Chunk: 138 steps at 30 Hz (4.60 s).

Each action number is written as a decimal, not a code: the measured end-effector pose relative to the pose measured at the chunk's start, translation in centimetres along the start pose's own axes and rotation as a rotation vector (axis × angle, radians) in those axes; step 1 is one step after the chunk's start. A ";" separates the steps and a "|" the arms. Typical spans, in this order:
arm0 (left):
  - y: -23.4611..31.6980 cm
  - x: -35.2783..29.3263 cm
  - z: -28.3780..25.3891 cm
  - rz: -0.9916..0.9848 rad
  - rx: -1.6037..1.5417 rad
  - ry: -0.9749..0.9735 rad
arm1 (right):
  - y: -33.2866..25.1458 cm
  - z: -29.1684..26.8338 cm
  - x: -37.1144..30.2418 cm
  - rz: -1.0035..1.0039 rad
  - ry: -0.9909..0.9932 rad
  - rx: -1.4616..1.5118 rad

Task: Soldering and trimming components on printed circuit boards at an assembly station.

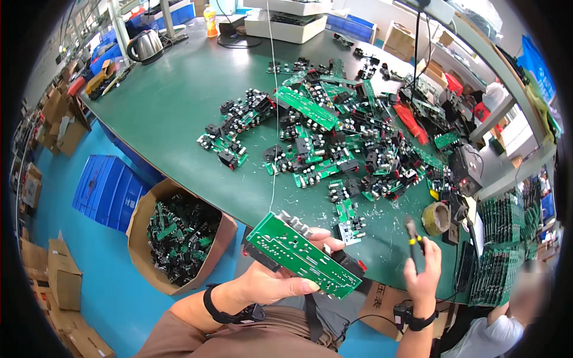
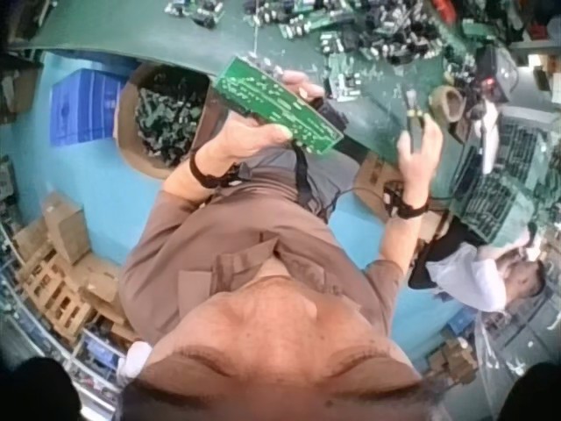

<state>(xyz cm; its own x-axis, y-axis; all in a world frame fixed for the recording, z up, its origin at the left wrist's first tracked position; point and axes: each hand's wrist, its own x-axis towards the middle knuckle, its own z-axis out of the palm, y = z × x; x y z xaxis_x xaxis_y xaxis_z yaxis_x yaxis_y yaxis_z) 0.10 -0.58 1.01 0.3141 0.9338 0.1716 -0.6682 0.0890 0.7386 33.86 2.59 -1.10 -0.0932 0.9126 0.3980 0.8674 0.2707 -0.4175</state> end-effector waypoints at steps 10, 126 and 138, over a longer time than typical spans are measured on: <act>-0.2 0.4 -0.1 0.130 0.078 -0.069 | -2.8 3.4 -2.8 0.339 0.182 1.188; 11.0 -5.9 -5.9 0.125 1.159 0.601 | -8.5 3.8 -4.0 0.124 -0.116 0.685; 14.0 -15.8 -15.8 -0.685 2.014 1.193 | -6.9 5.9 -1.4 0.141 -0.012 0.780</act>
<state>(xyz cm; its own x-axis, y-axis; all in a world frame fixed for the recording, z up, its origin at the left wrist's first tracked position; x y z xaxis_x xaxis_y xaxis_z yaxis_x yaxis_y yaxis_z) -24.87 -8.65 -1.68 -0.7059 0.7083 -0.0052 0.7050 0.7033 0.0915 25.13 1.22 -3.58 -0.0169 0.9564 0.2917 0.2793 0.2846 -0.9171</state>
